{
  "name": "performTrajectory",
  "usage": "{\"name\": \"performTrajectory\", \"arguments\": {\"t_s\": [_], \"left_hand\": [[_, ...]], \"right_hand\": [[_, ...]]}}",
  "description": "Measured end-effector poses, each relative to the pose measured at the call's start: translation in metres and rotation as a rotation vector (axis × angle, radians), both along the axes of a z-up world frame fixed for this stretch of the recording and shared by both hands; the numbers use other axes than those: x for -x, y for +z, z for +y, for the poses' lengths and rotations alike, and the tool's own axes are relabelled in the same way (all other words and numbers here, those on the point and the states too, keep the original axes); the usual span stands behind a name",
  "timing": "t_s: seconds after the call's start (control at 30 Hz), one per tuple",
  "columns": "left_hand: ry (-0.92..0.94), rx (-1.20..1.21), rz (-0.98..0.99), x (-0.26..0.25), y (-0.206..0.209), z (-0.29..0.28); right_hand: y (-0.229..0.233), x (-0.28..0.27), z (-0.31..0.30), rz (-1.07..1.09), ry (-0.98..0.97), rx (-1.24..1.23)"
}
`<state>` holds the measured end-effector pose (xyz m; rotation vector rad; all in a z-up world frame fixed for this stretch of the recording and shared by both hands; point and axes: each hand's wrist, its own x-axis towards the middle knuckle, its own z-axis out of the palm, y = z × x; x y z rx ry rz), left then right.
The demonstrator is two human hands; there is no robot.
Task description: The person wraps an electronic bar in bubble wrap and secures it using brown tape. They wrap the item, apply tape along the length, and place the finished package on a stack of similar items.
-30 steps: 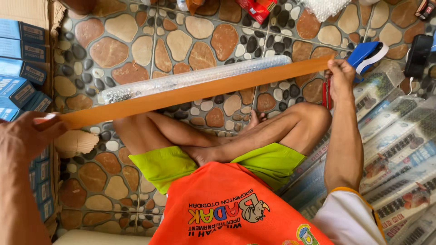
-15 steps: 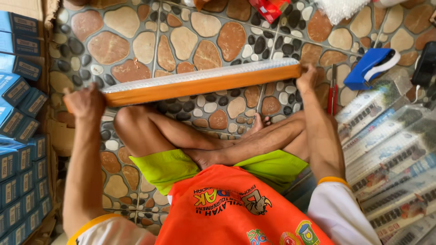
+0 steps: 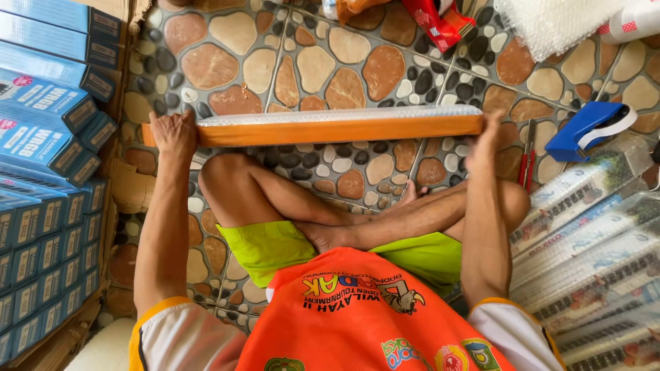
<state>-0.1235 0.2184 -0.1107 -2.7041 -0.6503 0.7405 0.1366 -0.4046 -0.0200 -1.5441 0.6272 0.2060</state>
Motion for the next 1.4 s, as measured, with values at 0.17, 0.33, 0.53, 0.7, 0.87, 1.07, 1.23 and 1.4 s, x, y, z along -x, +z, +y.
{"name": "performTrajectory", "arguments": {"t_s": [0.17, 0.33, 0.53, 0.7, 0.87, 1.07, 1.23, 1.4], "left_hand": [[0.134, 0.275, -0.117, -0.007, 0.039, 0.016], [0.889, 1.051, -0.385, -0.034, 0.078, 0.020], [1.679, 1.718, -0.769, -0.060, 0.125, -0.032], [1.758, 1.902, -1.178, -0.049, 0.043, 0.009], [1.435, 1.772, -1.009, -0.035, 0.079, -0.010], [1.291, 1.596, -1.101, -0.034, 0.160, -0.045], [1.276, 1.503, -1.133, -0.032, 0.155, -0.048], [1.159, 1.620, -1.161, -0.025, 0.152, -0.040]], "right_hand": [[-0.050, -0.009, -0.037, -0.063, 0.197, 0.159], [-0.093, -0.033, -0.094, 0.025, 0.356, 0.470], [-0.084, -0.038, -0.094, 0.192, 0.563, 1.017], [-0.024, -0.047, -0.063, 0.280, 0.541, 1.066], [-0.028, -0.041, -0.055, 0.321, 0.685, 1.037], [0.013, -0.032, 0.013, 0.340, 0.906, 1.306], [0.093, 0.044, 0.223, -0.300, 0.750, 0.786], [0.114, 0.116, 0.427, -0.550, 1.274, 0.188]]}}
